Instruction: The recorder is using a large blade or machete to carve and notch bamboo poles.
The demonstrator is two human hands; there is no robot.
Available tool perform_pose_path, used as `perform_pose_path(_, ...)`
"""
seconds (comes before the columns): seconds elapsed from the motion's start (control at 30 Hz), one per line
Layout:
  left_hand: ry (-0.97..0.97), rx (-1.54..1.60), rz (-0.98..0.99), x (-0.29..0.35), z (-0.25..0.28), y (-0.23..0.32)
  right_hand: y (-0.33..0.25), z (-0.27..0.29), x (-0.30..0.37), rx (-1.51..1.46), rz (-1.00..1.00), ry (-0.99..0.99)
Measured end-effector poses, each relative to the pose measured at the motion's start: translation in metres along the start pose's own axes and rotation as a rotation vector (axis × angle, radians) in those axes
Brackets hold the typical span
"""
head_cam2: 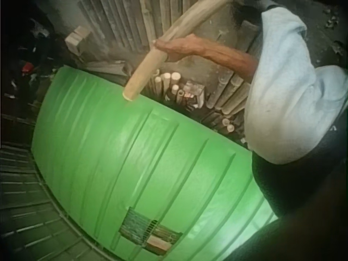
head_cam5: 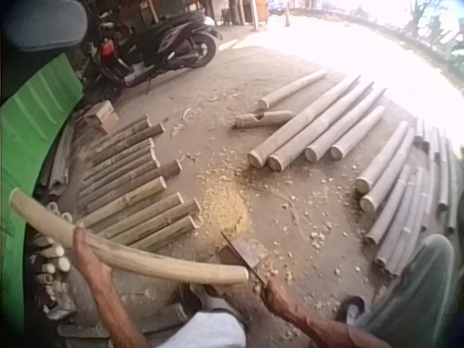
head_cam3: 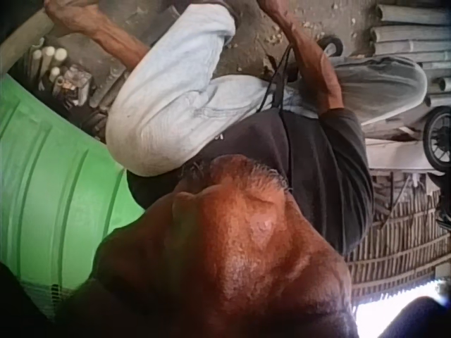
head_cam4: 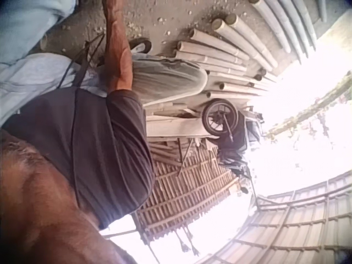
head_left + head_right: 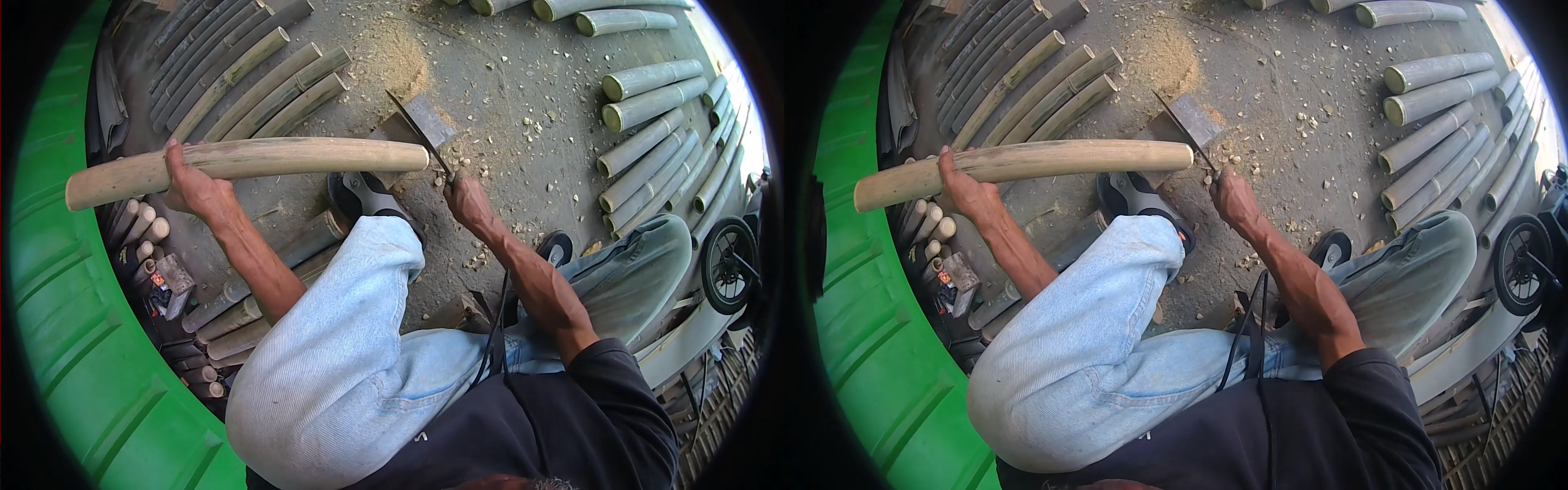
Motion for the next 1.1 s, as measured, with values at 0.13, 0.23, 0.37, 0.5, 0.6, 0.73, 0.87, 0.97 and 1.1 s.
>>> perform_pose_path(0.13,-0.172,0.124,0.030,0.003,0.009,0.007,-0.024,0.011,0.002,-0.009,-0.005,-0.050)
perform_pose_path(0.23,-0.335,0.175,-0.011,0.014,-0.002,0.018,-0.074,0.046,-0.017,-0.057,0.072,0.043)
perform_pose_path(0.37,-0.416,0.150,-0.063,0.023,0.001,0.037,-0.113,0.069,-0.021,-0.193,0.284,0.317)
perform_pose_path(0.5,-0.422,0.141,-0.073,0.029,-0.013,0.017,-0.018,0.015,-0.010,0.041,0.121,0.104)
perform_pose_path(0.6,-0.421,0.096,-0.076,0.030,0.006,0.022,-0.019,0.007,-0.011,0.002,-0.002,-0.042)
perform_pose_path(0.73,-0.655,0.203,-0.054,0.021,0.018,0.037,-0.108,0.058,-0.027,-0.123,0.144,0.131)
perform_pose_path(0.87,-0.815,0.278,-0.047,0.032,0.000,0.032,-0.080,0.055,-0.017,-0.215,0.198,0.275)
perform_pose_path(0.97,-0.858,0.290,-0.036,0.034,-0.021,0.015,0.005,0.011,-0.006,0.017,0.016,0.087)
perform_pose_path(1.1,-0.784,0.261,-0.075,0.033,0.007,0.039,-0.047,0.024,-0.010,-0.002,0.031,0.018)
Point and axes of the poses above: each hand's wrist, its own x-axis away from the middle knuckle, its own z-axis out of the back of the hand, y = z × x, the point moved 9 cm from there along -x, towards the middle knuckle, and after that the axes turned 8 degrees about z, right-handed, at the moved point
